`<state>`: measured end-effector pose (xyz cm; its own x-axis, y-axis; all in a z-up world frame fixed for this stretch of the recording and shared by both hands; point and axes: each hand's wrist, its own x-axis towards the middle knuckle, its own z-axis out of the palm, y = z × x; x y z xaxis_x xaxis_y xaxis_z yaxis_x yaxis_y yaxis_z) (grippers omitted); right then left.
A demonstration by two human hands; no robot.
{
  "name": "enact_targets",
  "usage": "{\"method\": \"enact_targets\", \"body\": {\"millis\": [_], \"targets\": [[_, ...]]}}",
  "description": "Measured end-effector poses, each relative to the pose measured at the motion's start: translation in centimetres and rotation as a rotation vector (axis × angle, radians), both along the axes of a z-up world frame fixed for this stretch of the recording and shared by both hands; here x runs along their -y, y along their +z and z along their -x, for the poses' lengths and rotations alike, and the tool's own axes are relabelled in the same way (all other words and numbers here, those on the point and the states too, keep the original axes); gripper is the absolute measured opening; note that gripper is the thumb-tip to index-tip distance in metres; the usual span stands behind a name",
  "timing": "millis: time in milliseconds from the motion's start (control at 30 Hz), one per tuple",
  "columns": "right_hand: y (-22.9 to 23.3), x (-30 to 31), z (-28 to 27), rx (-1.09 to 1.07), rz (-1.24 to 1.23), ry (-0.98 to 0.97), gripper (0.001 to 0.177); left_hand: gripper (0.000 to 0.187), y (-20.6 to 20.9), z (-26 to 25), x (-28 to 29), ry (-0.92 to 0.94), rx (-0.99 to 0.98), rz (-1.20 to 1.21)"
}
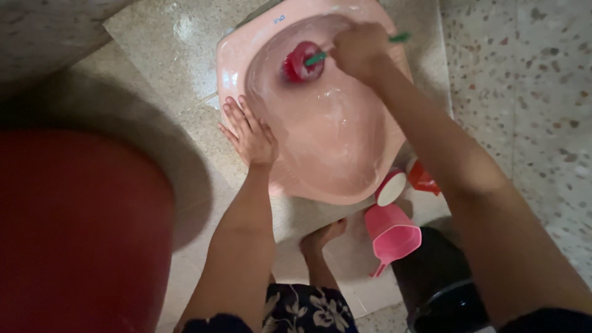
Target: The person scrubs the inside of a pink urinal with a white sponge, then uses a red toilet brush to scrub the drain area. They rinse the urinal by pouring water from a pink scoop and continue scrubbing with the sponge.
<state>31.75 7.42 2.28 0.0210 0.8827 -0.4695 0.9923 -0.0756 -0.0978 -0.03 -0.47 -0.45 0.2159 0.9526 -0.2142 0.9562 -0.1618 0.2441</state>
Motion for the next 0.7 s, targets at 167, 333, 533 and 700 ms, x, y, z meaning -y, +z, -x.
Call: {"method": "enact_targets", "body": {"millis": [167,333,533,700], "targets": [[-4.0,2.0,6.6,0.670,-0.478,0.567,0.010,0.075,0.0,0.1,-0.1,0.011,0.027,0.045],[-6.4,3.2,16.9,0.671,-0.422,0.650,0.010,0.085,1.3,-0.1,-0.9,0.005,-0.009,0.111],[-7.1,1.2,23.1,0.402,-0.246,0.451,0.010,0.099,1.7,-2.3,-2.8,0.103,-0.232,0.410],[-5.5,0.7,17.8,0.300,-0.195,0.368,0.011,0.085,1.3,-0.3,-0.5,0.004,-0.014,0.043]]}}
